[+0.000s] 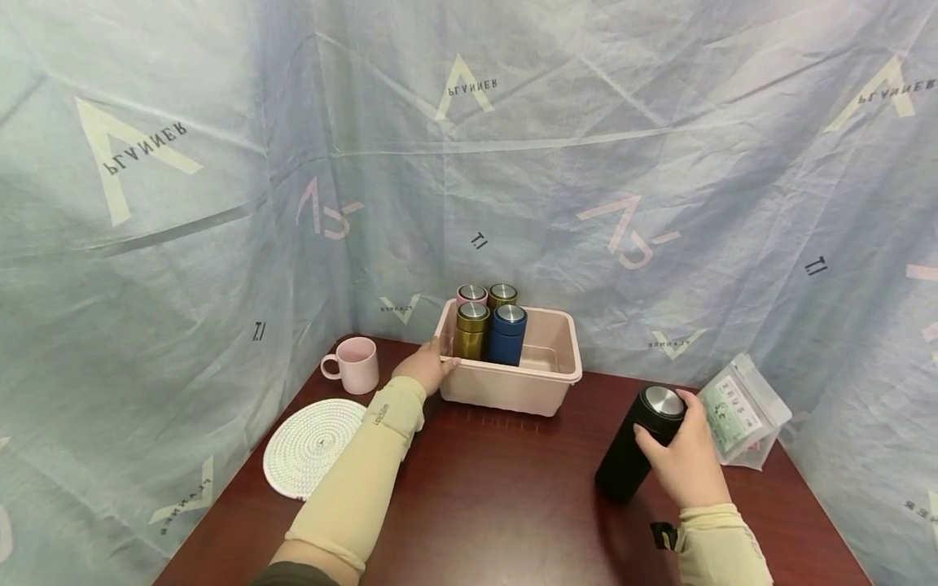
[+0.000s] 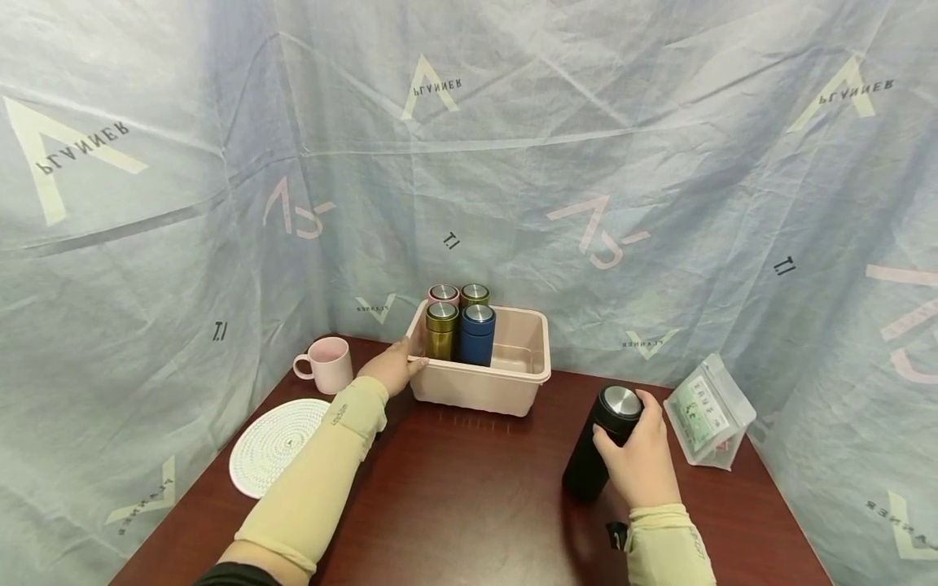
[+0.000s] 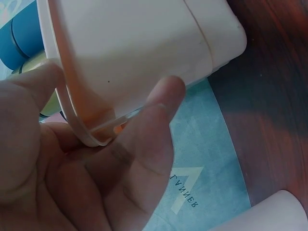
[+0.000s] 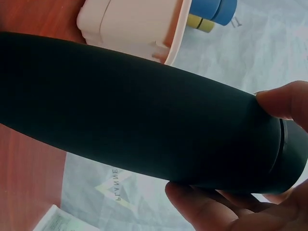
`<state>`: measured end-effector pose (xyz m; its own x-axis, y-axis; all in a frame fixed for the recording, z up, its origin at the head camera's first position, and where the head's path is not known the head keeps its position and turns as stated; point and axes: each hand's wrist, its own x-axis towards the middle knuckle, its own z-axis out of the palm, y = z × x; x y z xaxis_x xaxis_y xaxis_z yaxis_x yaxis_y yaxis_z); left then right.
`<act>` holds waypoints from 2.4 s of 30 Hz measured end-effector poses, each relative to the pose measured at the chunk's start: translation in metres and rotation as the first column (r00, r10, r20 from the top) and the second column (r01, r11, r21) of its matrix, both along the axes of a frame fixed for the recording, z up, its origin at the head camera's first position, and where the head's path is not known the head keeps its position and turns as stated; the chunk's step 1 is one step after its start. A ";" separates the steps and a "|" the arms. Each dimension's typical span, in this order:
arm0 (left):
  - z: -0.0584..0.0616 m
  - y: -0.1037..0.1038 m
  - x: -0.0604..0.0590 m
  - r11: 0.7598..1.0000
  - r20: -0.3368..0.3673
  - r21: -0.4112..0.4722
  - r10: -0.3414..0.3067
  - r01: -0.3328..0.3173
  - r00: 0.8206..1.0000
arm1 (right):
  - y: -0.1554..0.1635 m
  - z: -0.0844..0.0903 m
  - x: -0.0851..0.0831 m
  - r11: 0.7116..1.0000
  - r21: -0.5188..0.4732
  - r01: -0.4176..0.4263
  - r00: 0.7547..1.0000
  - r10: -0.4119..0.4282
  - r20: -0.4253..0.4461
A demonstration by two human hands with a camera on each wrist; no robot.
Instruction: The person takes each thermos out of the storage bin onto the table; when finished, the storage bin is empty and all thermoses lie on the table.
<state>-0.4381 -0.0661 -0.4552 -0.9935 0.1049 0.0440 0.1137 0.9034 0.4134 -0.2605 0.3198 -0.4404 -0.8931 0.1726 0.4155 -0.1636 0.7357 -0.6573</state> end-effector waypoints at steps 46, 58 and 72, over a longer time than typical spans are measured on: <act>-0.004 0.000 -0.002 1.000 -0.023 -0.002 0.006 -0.006 1.000 | -0.172 0.032 -0.187 0.968 -0.195 -0.155 0.949 0.201 0.243; -0.004 0.000 -0.004 1.000 -0.015 0.017 0.006 -0.006 1.000 | -0.170 0.036 -0.180 0.971 -0.208 -0.120 0.966 0.162 0.199; -0.002 0.000 0.001 1.000 -0.018 0.014 0.000 0.000 1.000 | -0.148 0.105 -0.113 0.958 -0.221 -0.184 0.982 0.171 -0.080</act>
<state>-0.4374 -0.0663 -0.4572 -0.9926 0.1037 0.0631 0.1208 0.8974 0.4244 -0.3737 0.1721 -0.3352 -0.8926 0.1092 0.4374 -0.3221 0.5243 -0.7882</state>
